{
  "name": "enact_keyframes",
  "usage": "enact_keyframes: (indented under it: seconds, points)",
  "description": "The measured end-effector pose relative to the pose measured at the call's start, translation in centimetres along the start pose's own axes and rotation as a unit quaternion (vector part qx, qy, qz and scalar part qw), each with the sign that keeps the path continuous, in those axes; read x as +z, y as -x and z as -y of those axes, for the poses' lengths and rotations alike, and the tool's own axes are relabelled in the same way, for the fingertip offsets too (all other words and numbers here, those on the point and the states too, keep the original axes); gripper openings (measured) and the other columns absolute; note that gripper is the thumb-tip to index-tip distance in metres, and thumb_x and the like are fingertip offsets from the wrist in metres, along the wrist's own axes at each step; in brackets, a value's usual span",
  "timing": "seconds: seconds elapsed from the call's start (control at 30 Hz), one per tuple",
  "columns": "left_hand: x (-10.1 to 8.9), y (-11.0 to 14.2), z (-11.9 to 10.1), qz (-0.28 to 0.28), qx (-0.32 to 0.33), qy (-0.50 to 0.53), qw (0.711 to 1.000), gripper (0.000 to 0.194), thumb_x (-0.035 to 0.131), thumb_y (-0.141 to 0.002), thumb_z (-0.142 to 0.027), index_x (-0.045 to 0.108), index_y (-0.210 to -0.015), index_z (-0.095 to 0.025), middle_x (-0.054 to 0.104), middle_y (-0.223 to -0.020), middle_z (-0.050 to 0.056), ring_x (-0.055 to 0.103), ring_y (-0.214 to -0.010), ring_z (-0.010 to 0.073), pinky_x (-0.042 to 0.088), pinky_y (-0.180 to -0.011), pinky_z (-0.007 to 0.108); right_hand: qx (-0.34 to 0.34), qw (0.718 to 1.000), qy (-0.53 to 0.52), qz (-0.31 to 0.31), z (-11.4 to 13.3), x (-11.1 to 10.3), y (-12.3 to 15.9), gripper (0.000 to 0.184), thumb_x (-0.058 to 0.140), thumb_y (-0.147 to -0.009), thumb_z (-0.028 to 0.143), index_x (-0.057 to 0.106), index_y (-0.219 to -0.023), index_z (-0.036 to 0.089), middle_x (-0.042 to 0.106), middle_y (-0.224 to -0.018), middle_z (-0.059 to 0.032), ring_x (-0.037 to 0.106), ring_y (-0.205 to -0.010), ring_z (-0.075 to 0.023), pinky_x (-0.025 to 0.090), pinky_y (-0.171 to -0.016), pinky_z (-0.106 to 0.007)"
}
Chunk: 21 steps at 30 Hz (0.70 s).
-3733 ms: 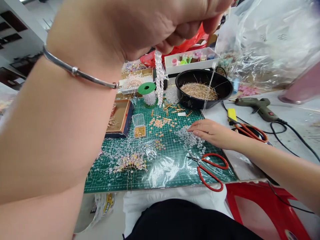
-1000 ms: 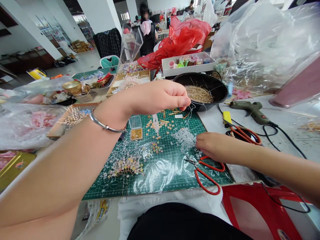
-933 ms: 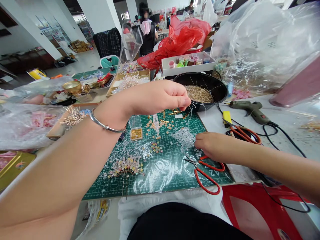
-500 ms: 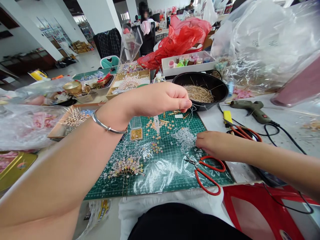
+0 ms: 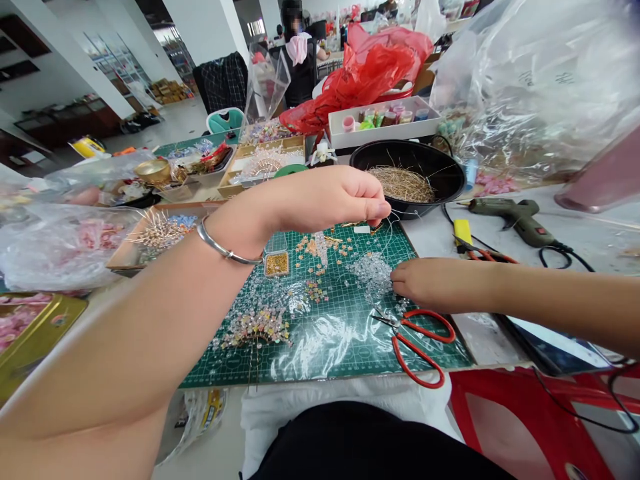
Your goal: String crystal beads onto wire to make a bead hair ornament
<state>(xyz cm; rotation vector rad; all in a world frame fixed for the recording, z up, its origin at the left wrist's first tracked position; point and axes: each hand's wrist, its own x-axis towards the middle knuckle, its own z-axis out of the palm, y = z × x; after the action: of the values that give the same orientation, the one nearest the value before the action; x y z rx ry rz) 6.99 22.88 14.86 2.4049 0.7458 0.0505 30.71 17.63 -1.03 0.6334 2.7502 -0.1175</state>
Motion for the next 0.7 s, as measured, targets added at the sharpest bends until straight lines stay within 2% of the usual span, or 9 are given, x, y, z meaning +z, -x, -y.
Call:
enact_keyframes:
  seconds: [0.2,0.4,0.47,0.57,0.63,0.7]
  points:
    - [0.5,0.2,0.5,-0.005,0.013,0.001,1.0,0.023,0.05,-0.091,-0.031,0.063,-0.08,-0.016,0.053,-0.074,0.0,0.046,-0.064,0.0104,0.036,-0.063,0.026,-0.005,1.0,-0.021,-0.014,-0.5,0.5,0.0,0.014,0.065,-0.092,0.026,0.063,-0.086,0.014,0.063,-0.083,-0.0001,0.062,-0.077,-0.0149,0.053,-0.072,-0.032]
    - [0.5,0.1,1.2,-0.004,0.011,0.012,1.0,0.023,0.049,-0.092,-0.03,0.062,-0.081,-0.016,0.053,-0.074,-0.001,0.045,-0.063,0.0098,0.036,-0.061,0.025,0.029,0.993,-0.058,-0.102,-0.7,0.4,1.2,0.01,0.062,-0.079,0.012,0.058,-0.073,0.018,0.058,-0.072,-0.0002,0.054,-0.068,-0.0152,0.044,-0.063,-0.029]
    - [0.4,0.1,1.2,-0.009,0.003,0.015,1.0,0.023,0.049,-0.092,-0.03,0.062,-0.082,-0.015,0.05,-0.071,-0.001,0.043,-0.061,0.0094,0.034,-0.06,0.025,0.054,0.986,-0.059,-0.145,-1.2,-0.7,2.1,0.011,0.057,-0.08,0.013,0.057,-0.071,0.02,0.057,-0.071,-0.0013,0.052,-0.067,-0.0158,0.042,-0.064,-0.03]
    - [0.2,0.5,1.1,-0.017,-0.015,0.025,0.999,0.023,0.05,-0.093,-0.031,0.063,-0.086,-0.014,0.047,-0.069,-0.002,0.039,-0.059,0.0088,0.032,-0.061,0.025,0.116,0.967,-0.047,-0.221,-2.7,-4.0,3.7,0.012,0.052,-0.085,0.019,0.058,-0.075,0.021,0.057,-0.076,-0.0025,0.051,-0.07,-0.0151,0.042,-0.069,-0.031]
    - [0.0,0.6,1.1,-0.028,-0.024,0.028,0.999,0.024,0.05,-0.093,-0.035,0.064,-0.087,-0.015,0.046,-0.069,-0.002,0.038,-0.059,0.0085,0.032,-0.063,0.026,0.191,0.941,-0.025,-0.279,-4.3,-6.7,4.4,0.014,0.052,-0.086,0.024,0.059,-0.074,0.022,0.055,-0.075,-0.0013,0.049,-0.069,-0.0139,0.039,-0.068,-0.032]
    - [-0.1,0.5,1.0,-0.029,-0.03,0.03,0.999,0.026,0.051,-0.093,-0.037,0.064,-0.087,-0.016,0.047,-0.069,-0.002,0.037,-0.06,0.0089,0.032,-0.064,0.026,0.285,0.9,-0.001,-0.33,-6.1,-9.2,4.5,0.017,0.054,-0.085,0.024,0.057,-0.069,0.022,0.053,-0.073,-0.0002,0.049,-0.073,-0.0141,0.038,-0.071,-0.033]
